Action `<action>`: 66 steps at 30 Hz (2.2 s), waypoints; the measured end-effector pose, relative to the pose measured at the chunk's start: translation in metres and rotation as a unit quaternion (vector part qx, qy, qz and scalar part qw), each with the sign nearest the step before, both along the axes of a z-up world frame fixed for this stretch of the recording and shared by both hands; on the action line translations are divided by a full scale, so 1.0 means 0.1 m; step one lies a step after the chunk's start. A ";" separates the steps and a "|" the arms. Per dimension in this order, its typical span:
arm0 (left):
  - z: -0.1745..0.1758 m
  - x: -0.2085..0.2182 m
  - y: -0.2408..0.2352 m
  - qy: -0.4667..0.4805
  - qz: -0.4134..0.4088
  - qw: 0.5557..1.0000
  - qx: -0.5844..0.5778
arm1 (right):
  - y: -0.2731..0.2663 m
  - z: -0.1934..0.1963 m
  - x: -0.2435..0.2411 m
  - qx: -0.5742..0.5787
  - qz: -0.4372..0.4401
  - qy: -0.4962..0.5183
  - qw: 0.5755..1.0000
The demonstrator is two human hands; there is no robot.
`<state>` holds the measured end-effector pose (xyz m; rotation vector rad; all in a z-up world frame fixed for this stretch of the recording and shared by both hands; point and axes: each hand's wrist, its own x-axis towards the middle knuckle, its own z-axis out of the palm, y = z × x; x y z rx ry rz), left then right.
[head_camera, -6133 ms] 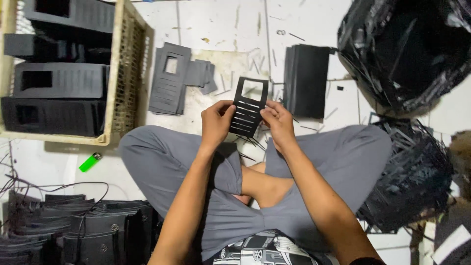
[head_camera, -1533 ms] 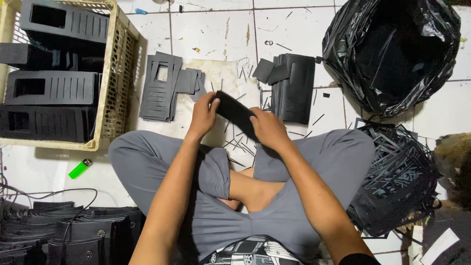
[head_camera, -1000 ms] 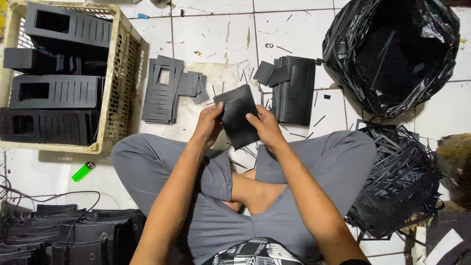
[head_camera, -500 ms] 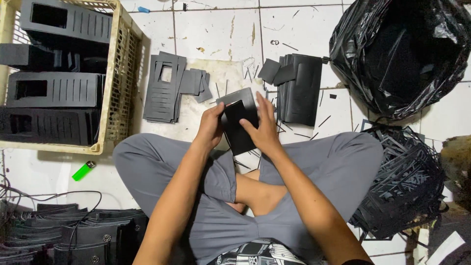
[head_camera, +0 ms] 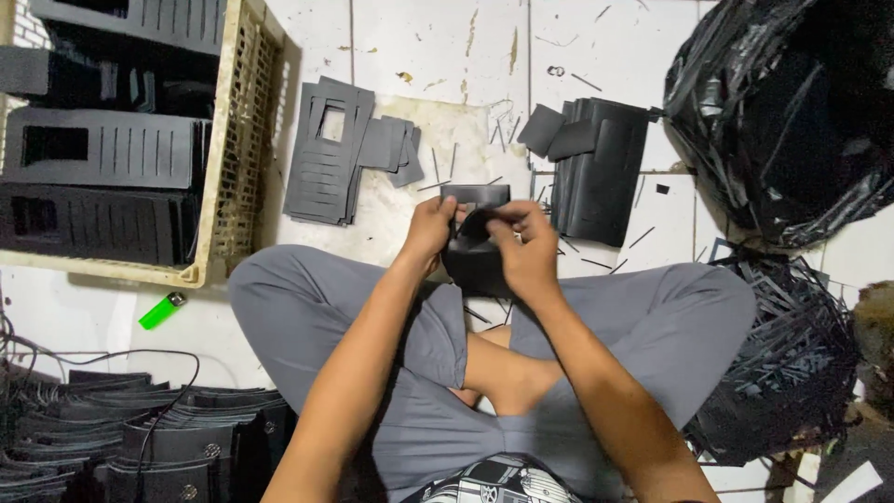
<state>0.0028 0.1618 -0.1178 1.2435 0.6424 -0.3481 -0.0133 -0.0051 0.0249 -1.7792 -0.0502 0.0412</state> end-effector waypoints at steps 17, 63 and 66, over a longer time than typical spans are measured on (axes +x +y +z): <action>1.15 0.11 -0.06 -0.087 -0.110 0.958 0.249 | -0.04 -0.23 0.38 0.067 -0.010 0.190 0.979; 1.24 0.15 -0.10 -0.038 -0.172 0.963 0.203 | -0.48 0.04 1.71 -0.361 0.074 -0.144 0.918; 1.25 0.16 -0.09 -0.039 -0.177 0.962 0.202 | -0.17 -0.07 1.63 -0.286 0.041 -0.171 0.942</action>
